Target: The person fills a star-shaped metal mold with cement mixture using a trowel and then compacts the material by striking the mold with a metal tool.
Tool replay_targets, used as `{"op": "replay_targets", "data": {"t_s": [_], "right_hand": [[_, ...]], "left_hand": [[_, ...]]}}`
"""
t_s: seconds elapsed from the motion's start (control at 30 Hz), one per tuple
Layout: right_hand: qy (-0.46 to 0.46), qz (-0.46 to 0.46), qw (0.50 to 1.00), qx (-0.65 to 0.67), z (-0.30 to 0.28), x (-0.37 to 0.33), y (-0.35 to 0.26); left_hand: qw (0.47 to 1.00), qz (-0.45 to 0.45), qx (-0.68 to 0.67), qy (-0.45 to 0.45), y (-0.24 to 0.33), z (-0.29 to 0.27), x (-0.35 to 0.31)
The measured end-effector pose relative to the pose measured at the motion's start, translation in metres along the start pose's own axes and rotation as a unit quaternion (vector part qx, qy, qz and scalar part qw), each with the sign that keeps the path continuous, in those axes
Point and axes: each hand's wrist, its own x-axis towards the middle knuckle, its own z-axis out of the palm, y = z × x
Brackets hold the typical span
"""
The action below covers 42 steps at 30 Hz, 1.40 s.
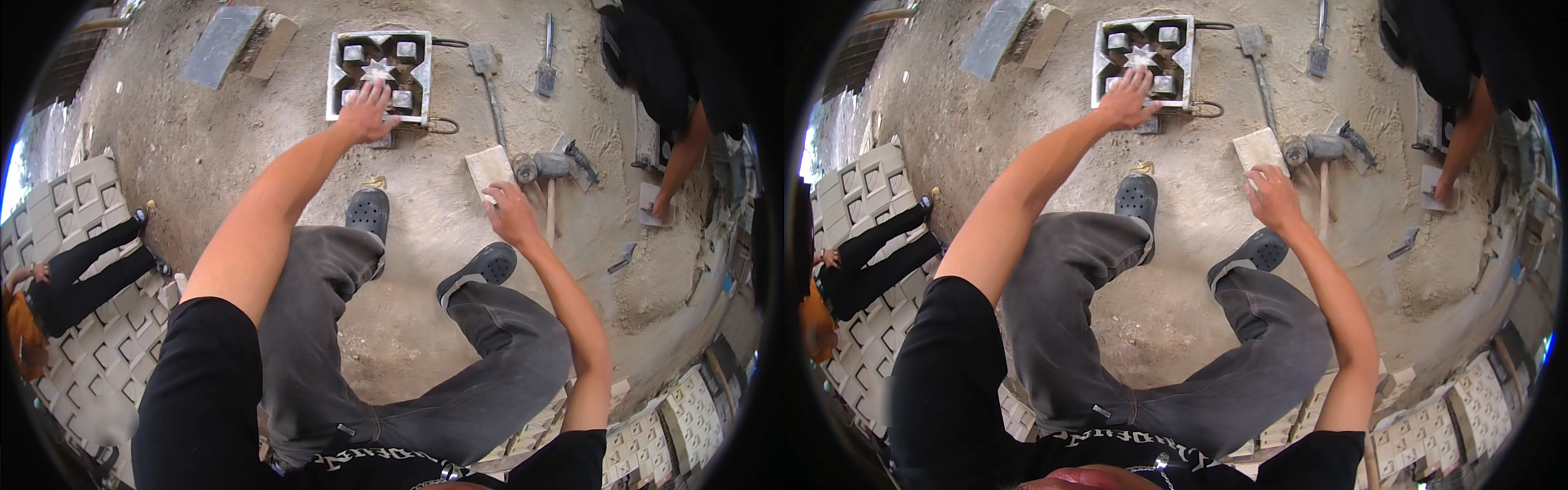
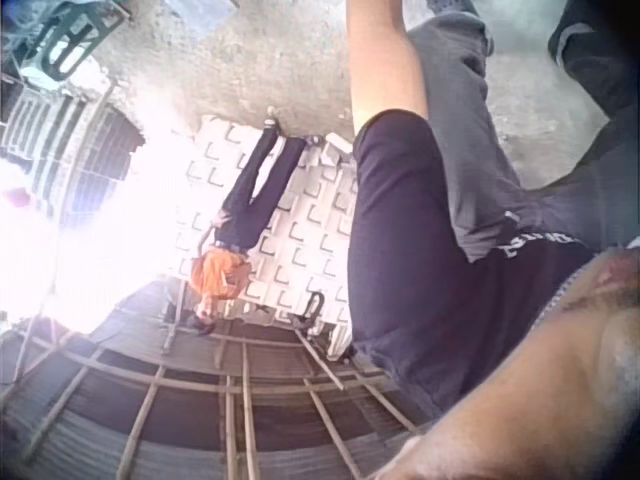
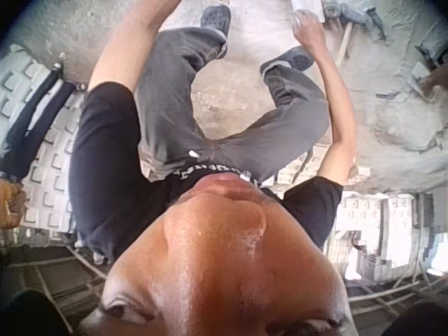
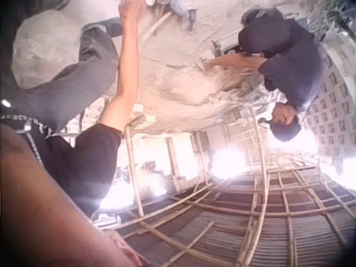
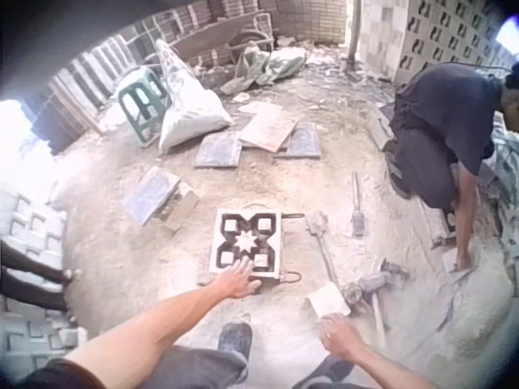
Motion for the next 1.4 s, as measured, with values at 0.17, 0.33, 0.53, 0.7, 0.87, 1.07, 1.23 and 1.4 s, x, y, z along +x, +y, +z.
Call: {"op": "replay_targets", "data": {"t_s": [0.17, 0.33, 0.53, 0.7, 0.87, 1.07, 1.23, 1.4], "right_hand": [[0.029, 0.083, 0.991, 0.096, -0.016, -0.002, -0.079], [0.133, 0.282, 0.908, 0.280, -0.025, -0.014, -0.135], [0.259, 0.454, 0.759, 0.387, -0.008, -0.056, -0.143], [0.297, 0.525, 0.700, 0.383, -0.009, -0.090, -0.128], [0.312, 0.615, 0.657, 0.303, 0.000, -0.078, -0.184], [0.265, 0.641, 0.656, 0.297, 0.093, 0.036, -0.276], [0.169, 0.567, 0.752, 0.291, 0.187, 0.161, -0.296], [0.062, 0.492, 0.861, 0.112, 0.241, 0.242, -0.264]], "left_hand": [[0.996, 0.044, -0.070, -0.045, 0.039, -0.012, -0.081], [0.968, -0.010, -0.175, -0.178, 0.038, -0.079, -0.125], [0.967, -0.135, -0.184, -0.112, 0.028, -0.178, -0.111], [0.963, -0.112, -0.219, -0.112, 0.014, -0.178, -0.101], [0.918, -0.036, -0.357, -0.170, -0.007, -0.130, -0.109], [0.902, -0.025, -0.356, -0.244, -0.114, -0.132, -0.109], [0.934, -0.003, -0.322, -0.156, -0.201, -0.117, -0.041], [0.977, 0.068, -0.201, -0.033, -0.228, -0.078, 0.053]]}}
